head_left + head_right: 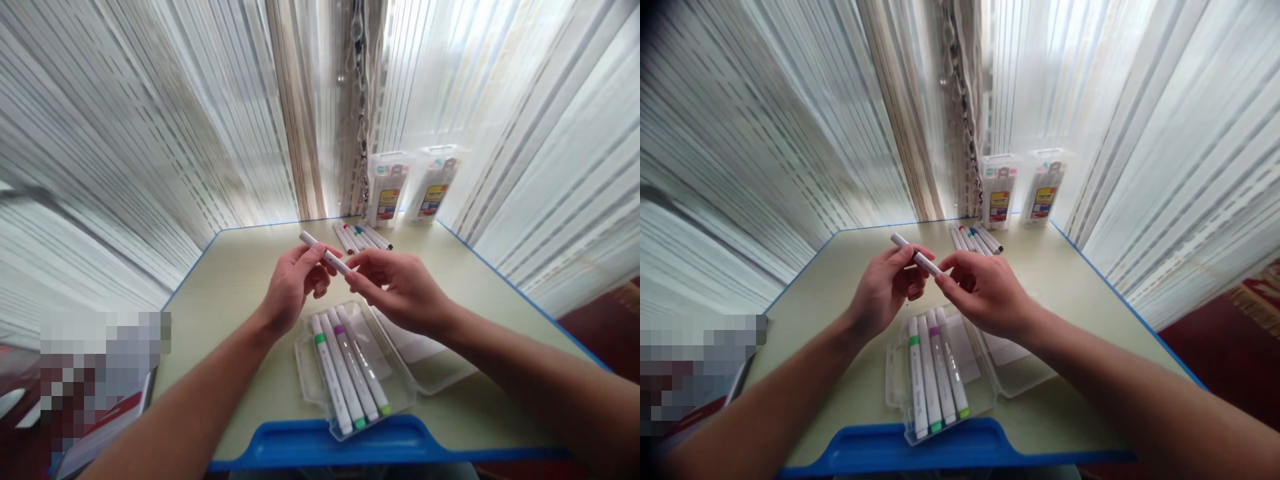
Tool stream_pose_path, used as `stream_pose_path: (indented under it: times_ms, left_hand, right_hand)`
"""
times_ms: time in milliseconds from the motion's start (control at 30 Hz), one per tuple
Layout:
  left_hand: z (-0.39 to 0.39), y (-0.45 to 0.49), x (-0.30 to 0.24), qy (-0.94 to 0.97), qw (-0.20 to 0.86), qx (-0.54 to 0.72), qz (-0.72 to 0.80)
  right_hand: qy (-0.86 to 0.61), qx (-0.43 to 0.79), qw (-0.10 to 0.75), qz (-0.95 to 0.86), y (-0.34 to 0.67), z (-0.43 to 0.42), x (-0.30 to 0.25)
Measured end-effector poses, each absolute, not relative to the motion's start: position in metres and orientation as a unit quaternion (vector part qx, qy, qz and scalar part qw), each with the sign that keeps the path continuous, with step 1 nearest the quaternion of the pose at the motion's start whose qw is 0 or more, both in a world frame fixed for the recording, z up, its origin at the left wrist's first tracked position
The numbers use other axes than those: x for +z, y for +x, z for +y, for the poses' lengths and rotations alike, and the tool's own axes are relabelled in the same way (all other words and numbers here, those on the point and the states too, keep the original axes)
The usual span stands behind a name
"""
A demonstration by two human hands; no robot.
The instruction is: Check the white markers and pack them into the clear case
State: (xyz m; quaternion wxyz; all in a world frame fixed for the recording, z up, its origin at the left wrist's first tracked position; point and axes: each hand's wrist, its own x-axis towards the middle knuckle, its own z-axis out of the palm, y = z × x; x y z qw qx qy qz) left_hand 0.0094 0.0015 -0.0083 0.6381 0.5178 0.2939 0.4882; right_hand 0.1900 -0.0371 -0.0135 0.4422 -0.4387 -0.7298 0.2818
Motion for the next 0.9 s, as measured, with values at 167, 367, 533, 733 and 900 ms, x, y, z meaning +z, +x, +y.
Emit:
stream_pose_path:
  times_ms: [167, 367, 533, 733, 900]
  left_hand:
    - [0.005, 0.006, -0.003, 0.466, 0.619, 0.547, 0.318]
    - [0.009, 0.004, -0.003, 0.462, 0.588, 0.576, 0.33]
    - [0.008, 0.005, -0.004, 0.449, 0.584, 0.589, 0.332]
    - [0.01, 0.003, -0.003, 0.431, 0.577, 0.61, 0.331]
    - [0.01, 0.003, -0.002, 0.425, 0.58, 0.613, 0.326]
  right_hand:
    - [-0.41, 0.355, 0.494, -0.679, 0.19, -0.034, -0.014]
    - [-0.402, 0.408, 0.589, -0.57, 0.19, -0.028, -0.007]
    - [-0.376, 0.461, 0.626, -0.504, 0.192, -0.025, -0.005]
    - [-0.384, 0.484, 0.623, -0.48, 0.192, -0.026, -0.004]
    - [-0.384, 0.477, 0.638, -0.467, 0.193, -0.026, -0.003]
